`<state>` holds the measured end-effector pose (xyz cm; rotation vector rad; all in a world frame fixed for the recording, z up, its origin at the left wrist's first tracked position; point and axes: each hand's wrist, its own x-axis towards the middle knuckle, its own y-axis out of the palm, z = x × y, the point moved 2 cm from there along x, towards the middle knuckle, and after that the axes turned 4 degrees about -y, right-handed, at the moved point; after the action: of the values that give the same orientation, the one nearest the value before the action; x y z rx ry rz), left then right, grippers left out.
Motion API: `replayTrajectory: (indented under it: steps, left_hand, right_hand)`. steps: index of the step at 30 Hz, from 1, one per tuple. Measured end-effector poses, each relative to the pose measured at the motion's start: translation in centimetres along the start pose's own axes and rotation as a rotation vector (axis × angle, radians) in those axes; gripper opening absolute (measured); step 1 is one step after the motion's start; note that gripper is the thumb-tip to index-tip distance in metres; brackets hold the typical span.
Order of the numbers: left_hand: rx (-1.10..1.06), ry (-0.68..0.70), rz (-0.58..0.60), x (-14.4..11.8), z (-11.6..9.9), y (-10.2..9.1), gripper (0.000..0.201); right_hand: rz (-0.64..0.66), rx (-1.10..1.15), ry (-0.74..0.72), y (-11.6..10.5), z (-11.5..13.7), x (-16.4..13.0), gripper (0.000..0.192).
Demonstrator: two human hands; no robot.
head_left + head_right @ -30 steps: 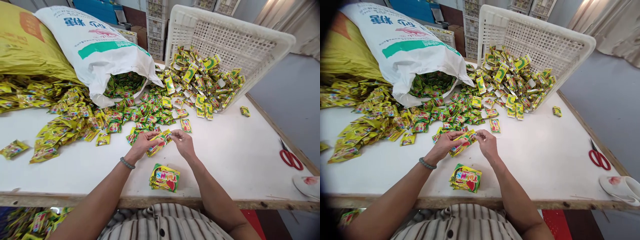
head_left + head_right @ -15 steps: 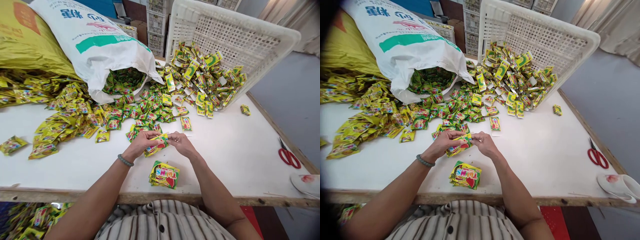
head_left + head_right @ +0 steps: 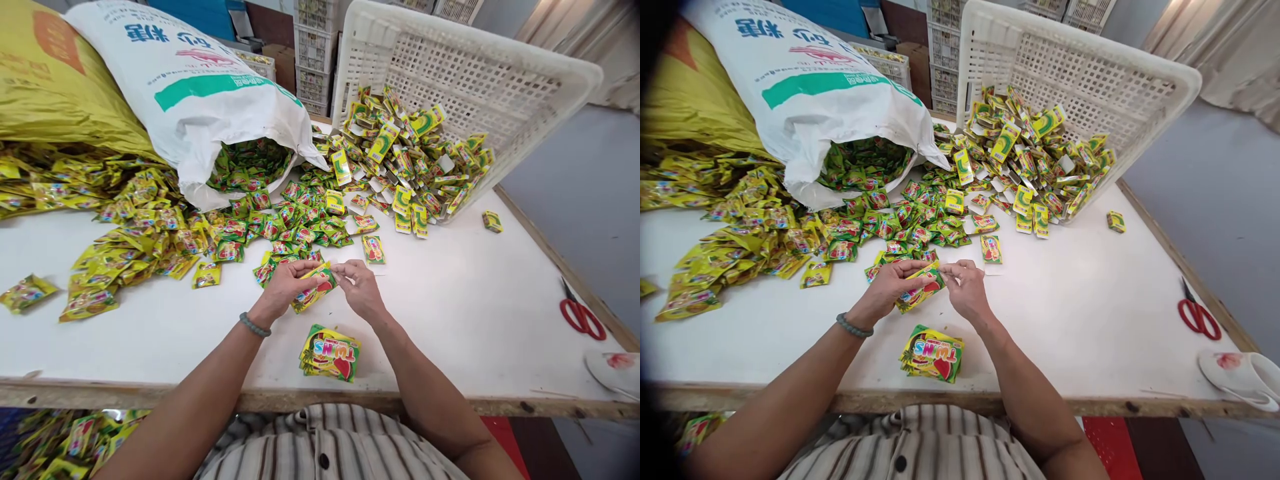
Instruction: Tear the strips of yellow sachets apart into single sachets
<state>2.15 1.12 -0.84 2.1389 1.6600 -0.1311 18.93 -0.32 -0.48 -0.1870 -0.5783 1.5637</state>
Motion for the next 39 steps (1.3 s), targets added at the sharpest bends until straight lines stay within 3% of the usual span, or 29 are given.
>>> replayTrajectory:
  steps: [5,8,11,15,17,19,23,28,31,37,39]
  left_hand:
    - [-0.053,0.001,0.01,0.0,0.1,0.1,0.049]
    - [-0.129,0.017,-0.028,0.0,-0.1,0.2,0.054]
    - [-0.177,0.083,-0.1,0.0,-0.4,0.2,0.063]
    - [-0.16,0.171,-0.109,-0.1,-0.4,0.1,0.059]
    - [-0.136,0.184,-0.073,-0.1,-0.3,0.2,0.055]
    - [-0.123,0.196,-0.063,-0.1,-0.1,0.3,0.053]
    - [-0.088,0.245,-0.089,-0.1,0.0,0.2,0.053]
    - [0.165,0.286,0.008,-0.3,0.1,0.2,0.045]
    - [0.237,0.295,-0.019,-0.4,0.0,0.0,0.042]
    - [0.216,0.263,-0.03,-0.4,-0.1,-0.1,0.045]
    - [0.23,0.26,-0.022,-0.4,-0.1,0.0,0.044]
  right_hand:
    - [0.139,-0.035,0.008,0.4,1.2,-0.5,0.027]
    - [-0.03,0.008,-0.034,0.5,1.7,-0.7,0.022]
    - [-0.239,0.073,-0.071,0.6,1.4,-0.7,0.029]
    - [-0.134,0.396,0.061,1.3,-0.3,-0.1,0.033]
    - [-0.149,0.543,0.141,1.5,-0.9,0.1,0.037]
    - [-0.177,0.612,0.197,1.6,-1.0,0.2,0.041]
    - [-0.099,0.697,0.22,2.2,-0.5,0.1,0.046]
    - [-0.029,0.641,0.202,2.1,-0.7,0.0,0.032]
    - [0.051,0.586,0.187,1.8,-1.0,0.0,0.028]
    - [0.014,0.597,0.172,1.7,-1.2,0.5,0.055]
    - [0.052,0.539,0.135,1.7,-1.2,0.6,0.049]
